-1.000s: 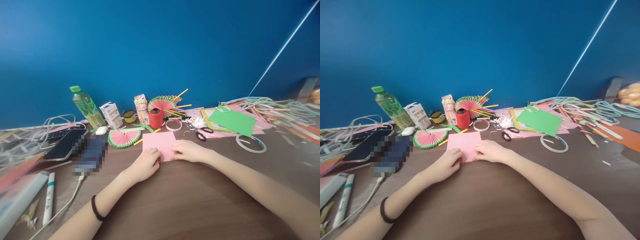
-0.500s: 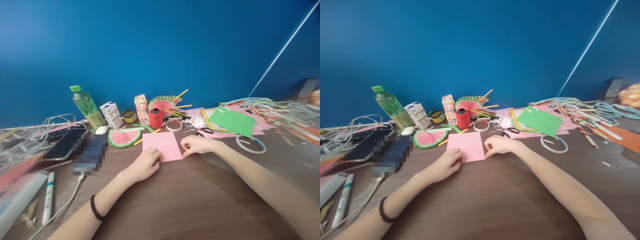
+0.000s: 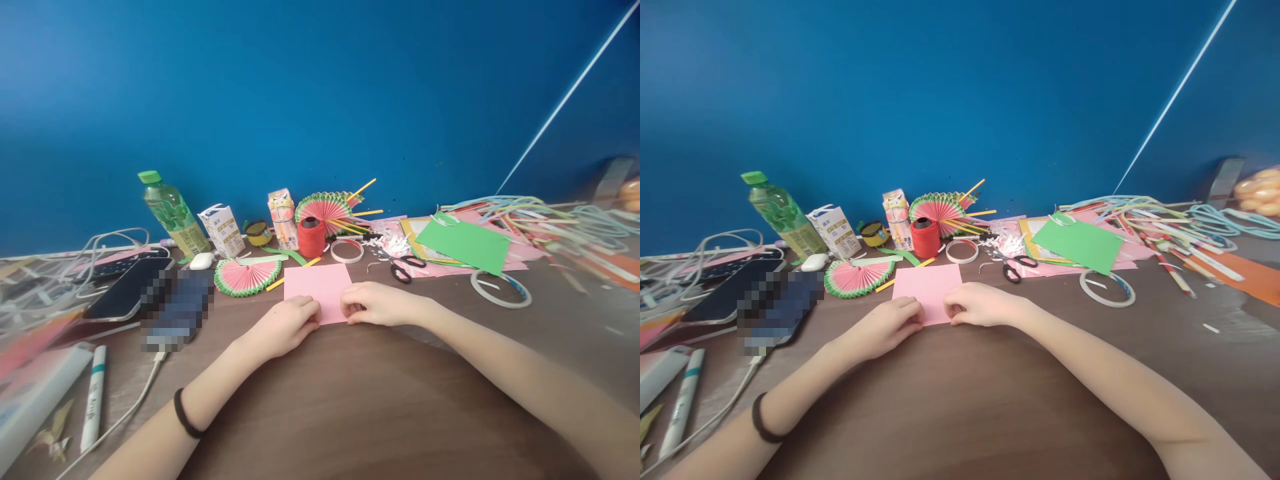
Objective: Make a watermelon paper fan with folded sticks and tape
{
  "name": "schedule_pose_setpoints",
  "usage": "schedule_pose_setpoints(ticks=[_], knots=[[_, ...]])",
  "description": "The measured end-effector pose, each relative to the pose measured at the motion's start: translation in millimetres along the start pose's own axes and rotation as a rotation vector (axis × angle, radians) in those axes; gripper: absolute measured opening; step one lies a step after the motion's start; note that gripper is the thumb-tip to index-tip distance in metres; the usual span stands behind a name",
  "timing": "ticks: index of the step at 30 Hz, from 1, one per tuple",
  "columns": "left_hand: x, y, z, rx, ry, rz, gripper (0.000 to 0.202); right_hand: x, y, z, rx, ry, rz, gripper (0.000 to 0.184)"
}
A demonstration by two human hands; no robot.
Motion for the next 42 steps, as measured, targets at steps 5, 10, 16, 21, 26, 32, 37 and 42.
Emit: schedule_pose_setpoints(ticks=[5,10,16,21,26,32,37,42], knots=[[2.8,0.4,-3.5,0.005,-0.101,-0.02,0.009,4.0,1.8,-3.3,0.01,0.066,0.004,0.007],[9.6,1.4,-7.3,0.05,-0.106,-0.059,0.008,2.9,1.6,-3.3,0.014,0.076,0.013,0.011],[17.5,4.3,-11.3,0.106,-0.133,-0.1,0.012,1.2,1.0,1.8,-0.023,0.073,0.02,0.012],[19.2,4.7,-7.0,0.092,-0.168,-0.064,0.007,1.0,1.8,3.4,-0.065,0.04,0.027,0.012],[16.9,3.7,-5.1,0.031,-0.194,-0.03,0.007,0.0,2.5,5.3,-0.086,0.017,0.034,0.012],[17.4,2.5,-8.2,0.072,-0.111,-0.036,0.011,-1.0,4.0,8.6,-0.104,0.0,0.022,0.009],[16.9,3.8,-11.0,0.154,-0.058,-0.099,0.009,0.3,4.5,5.5,-0.118,-0.018,0.011,0.009],[17.8,4.0,-13.0,0.169,0.05,-0.115,0.012,0.3,4.7,6.5,-0.151,-0.053,-0.001,0.007]])
Point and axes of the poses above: each hand's wrist, its own y-axis away from the middle knuckle, its own x-axis out of the back of the hand, z = x × y, the point moved 4 cm from there along -y, towards the middle knuckle, and after that the axes turned 1 degree about x, right-handed, at the moved point
